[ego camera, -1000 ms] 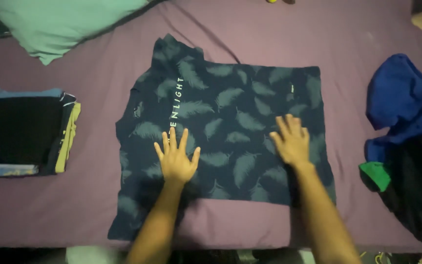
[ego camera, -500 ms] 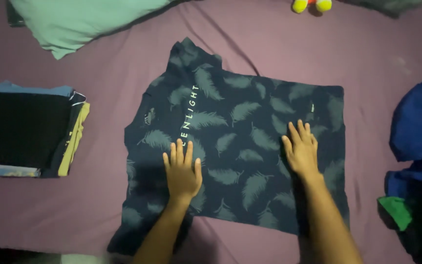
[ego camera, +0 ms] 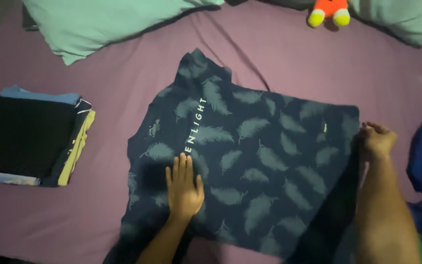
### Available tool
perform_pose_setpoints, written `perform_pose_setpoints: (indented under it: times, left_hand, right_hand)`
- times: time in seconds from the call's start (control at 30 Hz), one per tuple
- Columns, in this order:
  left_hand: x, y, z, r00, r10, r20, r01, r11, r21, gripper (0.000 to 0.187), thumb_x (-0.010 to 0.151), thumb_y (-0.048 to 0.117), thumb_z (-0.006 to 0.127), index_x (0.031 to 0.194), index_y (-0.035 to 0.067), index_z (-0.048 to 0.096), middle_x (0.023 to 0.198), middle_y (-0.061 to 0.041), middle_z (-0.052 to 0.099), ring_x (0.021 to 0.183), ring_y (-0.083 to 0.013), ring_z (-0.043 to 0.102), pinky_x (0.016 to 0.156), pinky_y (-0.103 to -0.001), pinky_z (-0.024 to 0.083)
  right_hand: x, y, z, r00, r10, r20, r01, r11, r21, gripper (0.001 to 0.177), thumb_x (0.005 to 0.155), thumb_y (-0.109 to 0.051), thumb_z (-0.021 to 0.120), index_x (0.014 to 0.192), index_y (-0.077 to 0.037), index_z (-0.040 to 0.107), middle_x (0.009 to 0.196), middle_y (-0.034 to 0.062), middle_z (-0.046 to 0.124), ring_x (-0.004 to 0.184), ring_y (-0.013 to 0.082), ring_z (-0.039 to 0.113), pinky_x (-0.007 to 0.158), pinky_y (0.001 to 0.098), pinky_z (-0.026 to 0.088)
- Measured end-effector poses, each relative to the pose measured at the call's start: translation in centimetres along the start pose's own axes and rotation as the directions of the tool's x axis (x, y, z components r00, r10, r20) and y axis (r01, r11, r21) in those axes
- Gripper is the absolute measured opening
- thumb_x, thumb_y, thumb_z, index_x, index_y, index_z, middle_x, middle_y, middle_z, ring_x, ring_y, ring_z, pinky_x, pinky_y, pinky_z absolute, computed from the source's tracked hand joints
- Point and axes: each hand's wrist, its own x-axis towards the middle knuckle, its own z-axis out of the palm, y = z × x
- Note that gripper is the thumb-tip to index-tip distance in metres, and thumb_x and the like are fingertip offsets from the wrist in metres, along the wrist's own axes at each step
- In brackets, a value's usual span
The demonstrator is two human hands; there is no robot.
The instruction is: Folding t-shirts on a bed and stacking them.
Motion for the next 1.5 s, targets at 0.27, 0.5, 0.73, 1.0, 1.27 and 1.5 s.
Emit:
perform_pose_setpoints:
  times: [0.27,0.5,0.73,1.0,1.27,1.5]
  left_hand:
    - [0.4,0.4,-0.1,1.0,0.01,-0.029,-0.011,1.0,-0.028,0.068,0.091,0.029,0.058,0.148,-0.004,0.042,0.155,-0.024,0.042,0.147,-0.04,0.036,0.119,-0.06,0.023]
    - [0.2,0.1,0.5,0.998,0.021,-0.052,-0.024,0.999,-0.044,0.069,0.091,0.029,0.058,0.15,-0.004,0.042,0.158,-0.023,0.041,0.148,-0.0396,0.036,0.12,-0.061,0.022]
    - [0.4,0.1,0.7,1.0,0.015,-0.019,-0.016,0.998,-0.054,0.07,0.092,0.029,0.056,0.15,-0.005,0.041,0.159,-0.024,0.039,0.15,-0.04,0.031,0.121,-0.061,0.017]
    - [0.1,-0.2,0.8,1.0,0.0,0.024,0.002,0.999,-0.052,0.07,0.091,0.029,0.056,0.15,-0.005,0.039,0.159,-0.024,0.037,0.151,-0.0398,0.028,0.121,-0.06,0.014]
    - [0.1,-0.2,0.9,1.0,0.004,0.01,-0.003,0.998,-0.064,0.071,0.091,0.029,0.056,0.151,-0.005,0.039,0.16,-0.023,0.037,0.152,-0.0385,0.029,0.122,-0.06,0.015]
    - [-0.1,-0.5,1.1,1.0,0.017,-0.02,-0.018,0.998,-0.062,0.071,0.092,0.029,0.056,0.151,-0.006,0.039,0.16,-0.024,0.038,0.15,-0.0397,0.031,0.121,-0.061,0.017]
  right_hand:
    - [4.9,2.4,0.8,0.964,-0.059,0.26,0.12,0.967,-0.224,0.029,0.104,-0.001,0.07,0.132,0.004,0.066,0.114,0.0053,0.072,0.098,0.0127,0.067,0.083,0.0263,0.054]
    - [3.1,-3.3,2.2,0.881,0.087,0.465,-0.131,0.989,0.064,0.028,0.105,-0.005,0.059,0.132,-0.004,0.066,0.114,0.0027,0.071,0.096,0.0109,0.068,0.085,0.0246,0.055]
    - [5.2,-2.9,1.8,0.87,0.255,0.422,-0.198,0.965,-0.174,0.025,0.108,-0.015,0.057,0.13,-0.007,0.067,0.108,0.0025,0.068,0.091,0.0135,0.062,0.083,0.0284,0.05]
    - [6.0,-1.2,2.7,0.915,0.193,0.355,-0.08,0.948,-0.308,0.019,0.109,-0.018,0.062,0.119,-0.004,0.071,0.099,0.0012,0.068,0.082,0.0121,0.059,0.074,0.0271,0.048]
    - [5.8,-2.5,2.7,0.925,0.301,0.233,-0.233,0.932,-0.279,0.016,0.105,-0.021,0.067,0.114,-0.008,0.071,0.087,-0.0001,0.066,0.069,0.0113,0.057,0.06,0.0297,0.046]
    - [7.8,1.8,1.6,0.972,0.02,0.236,0.086,0.899,-0.429,0.022,0.114,-0.018,0.064,0.109,0.002,0.073,0.092,0.0107,0.07,0.077,0.0166,0.062,0.067,0.0317,0.049]
